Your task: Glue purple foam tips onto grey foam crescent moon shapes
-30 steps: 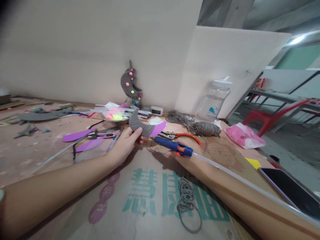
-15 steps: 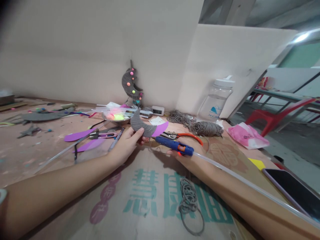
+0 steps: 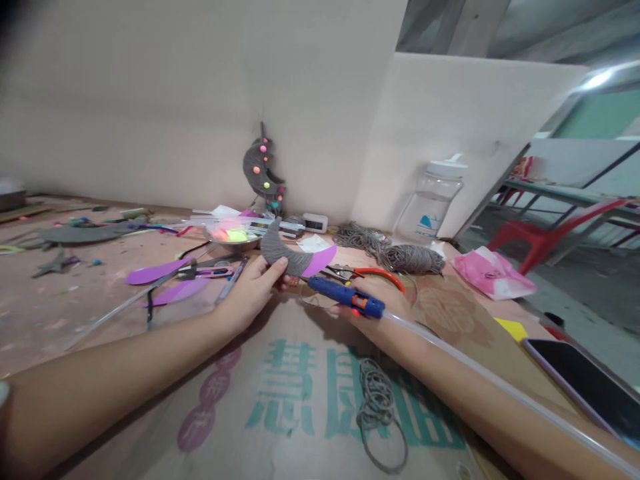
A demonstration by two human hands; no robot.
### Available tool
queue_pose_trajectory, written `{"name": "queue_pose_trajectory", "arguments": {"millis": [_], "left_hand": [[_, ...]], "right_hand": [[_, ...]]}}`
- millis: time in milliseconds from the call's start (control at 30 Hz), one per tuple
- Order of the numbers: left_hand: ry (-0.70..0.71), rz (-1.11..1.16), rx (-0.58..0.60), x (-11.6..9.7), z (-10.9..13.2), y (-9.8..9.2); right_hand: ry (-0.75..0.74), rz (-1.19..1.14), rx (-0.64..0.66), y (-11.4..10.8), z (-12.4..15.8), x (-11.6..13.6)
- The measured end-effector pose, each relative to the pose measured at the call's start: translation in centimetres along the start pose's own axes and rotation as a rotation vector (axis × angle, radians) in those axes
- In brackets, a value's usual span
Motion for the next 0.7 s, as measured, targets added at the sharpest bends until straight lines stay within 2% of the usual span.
{"name": "queue_pose_trajectory", "arguments": {"millis": [233, 700], "left_hand": [[0.004, -0.020, -0.010, 0.23, -0.06, -0.09], [-0.012, -0.036, -0.016, 0.25, 0.08, -0.18]], "right_hand": [[0.001, 0.036, -0.046, 0.05, 0.02, -0.38], [-0.006, 0.045, -0.046, 0.28, 0.01, -0.45]]}}
Point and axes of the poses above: each hand's wrist, its own z-axis away from the middle knuckle, its own y-axis out of the palm, x = y × z, the point moved 5 cm from there along -z, towards the middle knuckle, and after that the axes turned 13 degrees about x, right-handed, at the moved point
